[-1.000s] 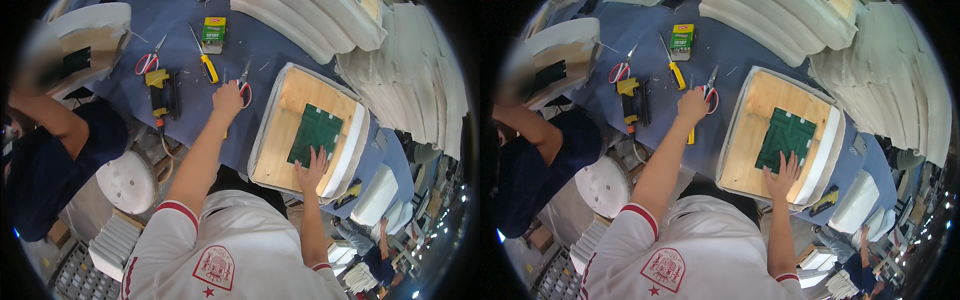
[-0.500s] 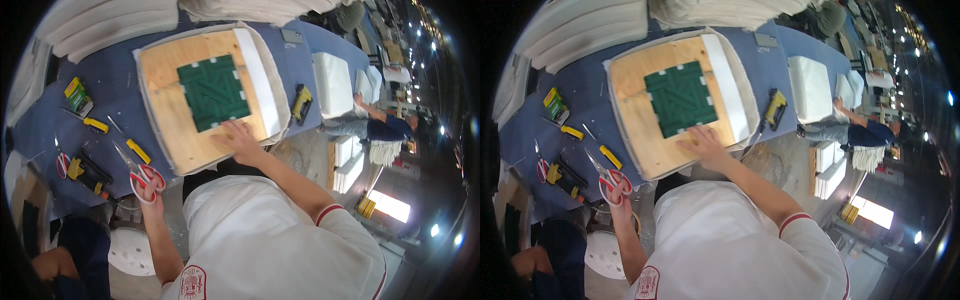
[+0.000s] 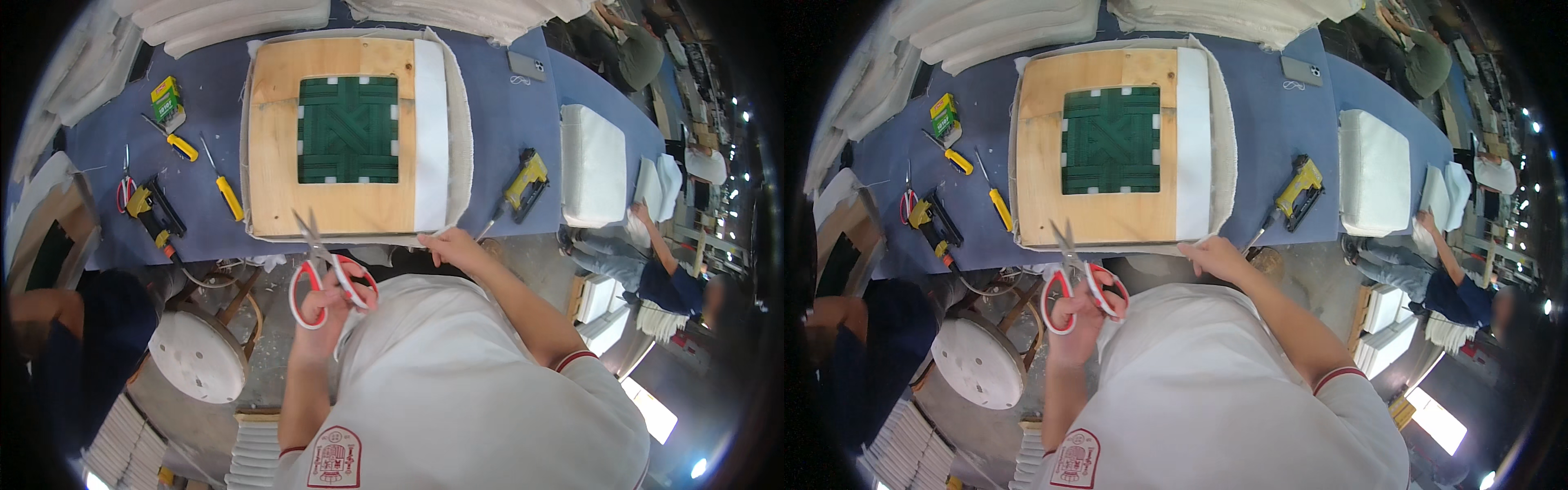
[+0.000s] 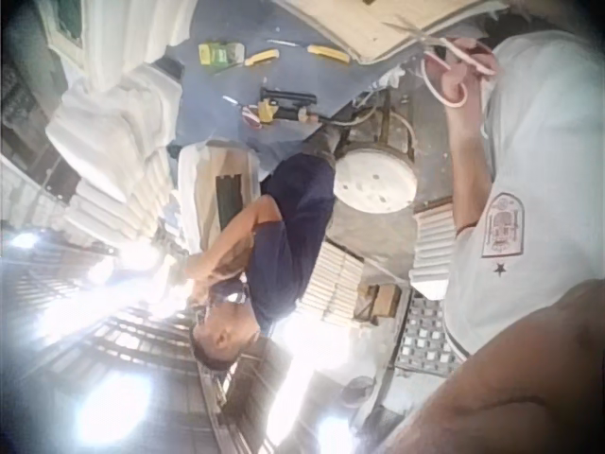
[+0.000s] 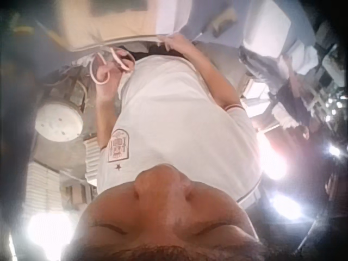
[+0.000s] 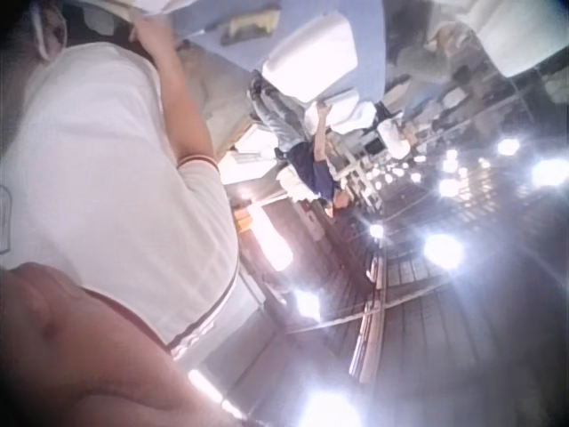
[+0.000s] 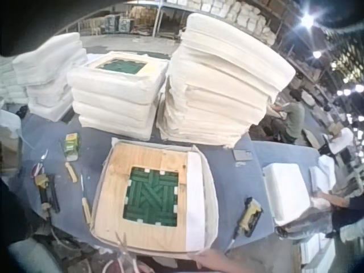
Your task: The person assembles cushion covers over foam inserts on a workbench. They use a staple gun to secure the fabric to a wooden frame, trim excess material with scissors, and fold the edges neatly. The process is repeated for multiple cushion units.
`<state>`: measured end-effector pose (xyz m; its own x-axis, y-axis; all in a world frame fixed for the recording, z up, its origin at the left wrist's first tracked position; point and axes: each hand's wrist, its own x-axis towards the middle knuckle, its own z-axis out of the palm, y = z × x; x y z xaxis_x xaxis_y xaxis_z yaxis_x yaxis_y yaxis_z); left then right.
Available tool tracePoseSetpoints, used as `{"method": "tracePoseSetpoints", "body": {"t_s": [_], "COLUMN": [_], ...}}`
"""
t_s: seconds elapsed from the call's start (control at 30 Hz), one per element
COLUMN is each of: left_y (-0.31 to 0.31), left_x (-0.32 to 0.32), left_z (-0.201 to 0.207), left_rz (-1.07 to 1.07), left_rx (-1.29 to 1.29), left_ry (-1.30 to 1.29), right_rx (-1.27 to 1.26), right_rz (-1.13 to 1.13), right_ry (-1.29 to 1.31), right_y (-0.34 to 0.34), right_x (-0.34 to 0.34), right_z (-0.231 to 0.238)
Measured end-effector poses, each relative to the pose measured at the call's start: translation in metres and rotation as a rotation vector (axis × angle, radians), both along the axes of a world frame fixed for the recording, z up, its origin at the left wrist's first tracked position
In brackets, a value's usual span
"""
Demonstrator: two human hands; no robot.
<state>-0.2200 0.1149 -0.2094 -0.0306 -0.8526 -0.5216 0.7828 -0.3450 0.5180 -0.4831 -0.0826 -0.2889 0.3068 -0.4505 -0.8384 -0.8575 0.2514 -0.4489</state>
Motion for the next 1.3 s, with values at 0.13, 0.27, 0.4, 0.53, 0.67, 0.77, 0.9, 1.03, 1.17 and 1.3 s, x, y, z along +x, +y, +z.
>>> {"method": "tracePoseSetpoints", "body": {"t_s": [0.13, 0.27, 0.4, 0.53, 0.67, 0.77, 0.9, 1.03, 1.17, 1.3], "left_y": [-0.003, -0.005, -0.013, -0.012, -0.009, -0.008, -0.018, -0.02, -0.023, -0.025], "left_x": [-0.088, -0.159, -0.187, -0.205, -0.222, -0.229, -0.235, -0.242, -0.242, -0.241], "left_z": [-0.019, -0.05, -0.052, -0.053, -0.071, -0.081, -0.07, -0.079, -0.078, -0.078], "left_rz": [0.089, 0.216, 0.228, 0.269, 0.273, 0.239, 0.303, 0.278, 0.252, 0.307], "left_rx": [0.048, 0.057, 0.089, 0.061, 0.002, -0.02, -0.022, -0.03, -0.011, 0.019], "left_ry": [0.384, 0.651, 0.7, 0.849, 0.793, 0.798, 0.805, 0.757, 0.726, 0.782], "right_rx": [0.271, 0.427, 0.374, 0.394, 0.342, 0.294, 0.204, 0.242, 0.281, 0.283], "right_rz": [-0.44, -0.572, -0.454, -0.511, -0.462, -0.373, -0.226, -0.198, -0.225, -0.228], "right_ry": [-0.145, -0.176, -0.219, -0.249, -0.258, -0.247, -0.216, -0.242, -0.262, -0.304], "right_y": [0.002, -0.001, 0.011, 0.022, 0.022, 0.02, 0.018, 0.016, 0.014, 0.014], "right_x": [-0.038, -0.036, -0.049, -0.062, -0.065, -0.069, -0.072, -0.072, -0.08, -0.08], "right_z": [-0.027, -0.034, -0.039, -0.036, -0.037, -0.033, -0.033, -0.027, -0.036, -0.034]}}
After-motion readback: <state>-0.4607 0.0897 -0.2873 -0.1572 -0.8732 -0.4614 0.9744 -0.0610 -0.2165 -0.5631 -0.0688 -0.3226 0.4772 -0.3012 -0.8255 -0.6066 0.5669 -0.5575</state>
